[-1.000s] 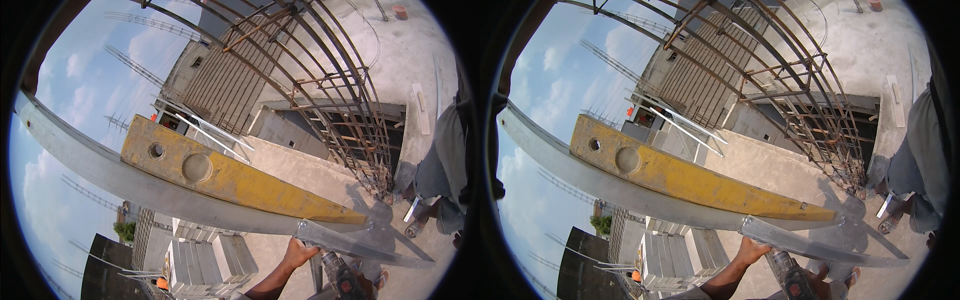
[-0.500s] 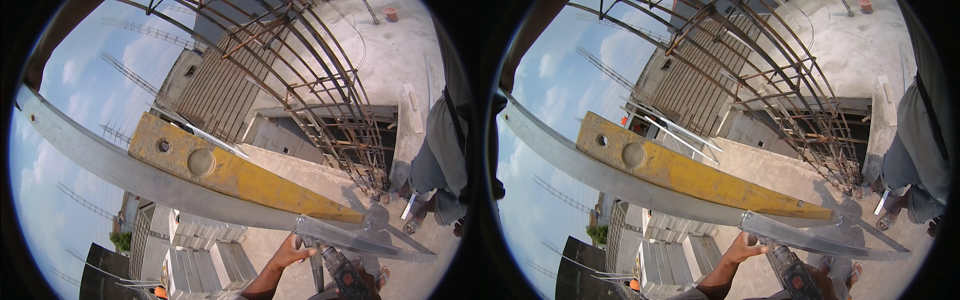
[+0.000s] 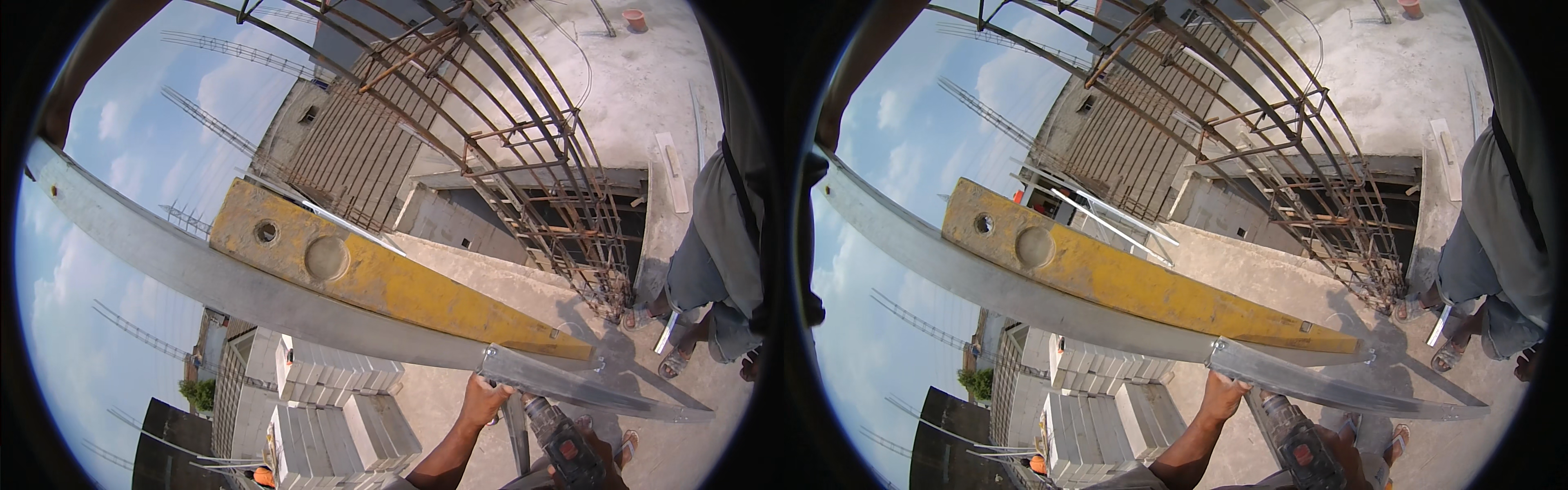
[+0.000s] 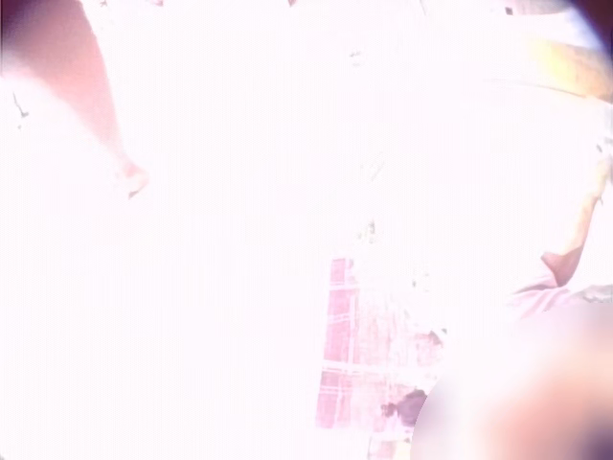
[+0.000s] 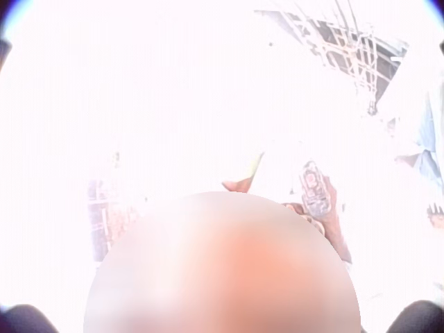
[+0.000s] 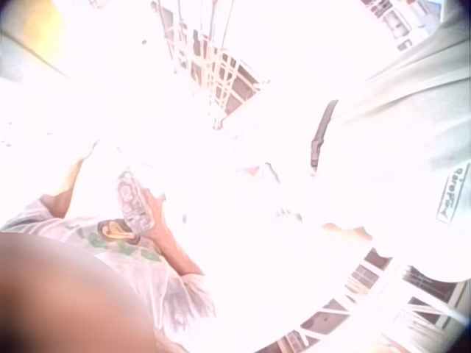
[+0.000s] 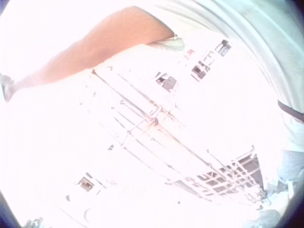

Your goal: The person uses a cordless drill to fasten screws into a metal frame while another person holds a spirit level against it. The person repeatedly positions the drill, drives screws, and repositions the frame as needed.

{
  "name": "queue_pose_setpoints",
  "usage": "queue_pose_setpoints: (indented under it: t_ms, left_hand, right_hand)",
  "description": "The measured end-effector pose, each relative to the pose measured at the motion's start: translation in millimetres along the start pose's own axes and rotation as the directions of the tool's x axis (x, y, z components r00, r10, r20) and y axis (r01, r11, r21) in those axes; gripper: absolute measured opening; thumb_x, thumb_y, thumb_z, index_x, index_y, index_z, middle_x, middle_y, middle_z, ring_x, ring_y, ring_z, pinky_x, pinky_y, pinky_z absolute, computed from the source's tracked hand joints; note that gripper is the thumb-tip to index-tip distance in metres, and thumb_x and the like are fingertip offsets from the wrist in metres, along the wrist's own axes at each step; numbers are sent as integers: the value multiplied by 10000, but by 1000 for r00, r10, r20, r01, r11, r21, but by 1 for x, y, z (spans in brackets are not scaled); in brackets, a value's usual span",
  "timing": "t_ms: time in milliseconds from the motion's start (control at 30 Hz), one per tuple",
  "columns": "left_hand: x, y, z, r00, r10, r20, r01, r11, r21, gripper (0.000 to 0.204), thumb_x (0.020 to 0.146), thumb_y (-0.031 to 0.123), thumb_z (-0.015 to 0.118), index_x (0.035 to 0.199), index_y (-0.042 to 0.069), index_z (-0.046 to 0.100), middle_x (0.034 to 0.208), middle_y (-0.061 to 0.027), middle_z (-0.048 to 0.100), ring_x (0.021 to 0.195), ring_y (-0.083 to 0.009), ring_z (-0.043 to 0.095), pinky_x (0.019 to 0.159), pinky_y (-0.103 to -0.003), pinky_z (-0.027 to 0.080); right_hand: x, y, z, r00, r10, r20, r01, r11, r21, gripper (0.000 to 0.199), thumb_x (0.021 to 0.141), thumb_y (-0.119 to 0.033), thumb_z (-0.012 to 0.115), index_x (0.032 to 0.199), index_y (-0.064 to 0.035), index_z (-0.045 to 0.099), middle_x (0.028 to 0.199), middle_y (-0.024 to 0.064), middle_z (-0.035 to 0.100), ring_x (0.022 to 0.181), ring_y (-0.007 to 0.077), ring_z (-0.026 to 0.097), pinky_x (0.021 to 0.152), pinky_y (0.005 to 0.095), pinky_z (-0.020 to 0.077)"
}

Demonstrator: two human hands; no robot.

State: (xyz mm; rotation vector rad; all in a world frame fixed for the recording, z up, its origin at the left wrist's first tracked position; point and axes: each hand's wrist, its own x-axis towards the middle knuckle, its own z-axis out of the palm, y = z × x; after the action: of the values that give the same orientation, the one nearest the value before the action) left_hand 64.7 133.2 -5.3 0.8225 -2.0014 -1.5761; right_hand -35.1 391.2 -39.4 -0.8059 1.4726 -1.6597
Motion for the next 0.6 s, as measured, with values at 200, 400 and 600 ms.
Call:
queue_pose_setpoints:
  t_ms: [200, 400, 600]
  left_hand:
    - [1, 11, 3, 1000, -10, -2, 10, 995, 98, 564, 778, 365, 867, 1131, -4, 629, 1033, -54, 689, 967, -161, 641, 881, -326, 509]
    - [1, 16, -3, 995, -75, 62, 70, 994, 84, 544, 781, 344, 868, 1122, -10, 633, 1081, -72, 678, 1015, -169, 630, 909, -329, 497]
    - [3, 3, -14, 998, 28, 52, -31, 998, 56, 624, 910, 522, 680, 1214, -14, 585, 1158, -83, 648, 1124, -193, 582, 985, -361, 448]
  right_hand:
    - [-1, 5, -1, 998, 55, 32, -55, 998, -9, 309, 796, -95, 750, 1081, -46, 642, 908, 69, 694, 795, 172, 658, 666, 327, 524]
    - [1, 2, 1, 955, 281, 98, -288, 794, 535, 462, 855, -312, 768, 1219, -72, 615, 1010, 98, 698, 826, 255, 685, 755, 355, 573]
    - [8, 7, -4, 940, -341, 15, 337, 920, -199, 548, 794, -239, 806, 1218, 1, 555, 970, 121, 689, 786, 271, 695, 742, 358, 558]
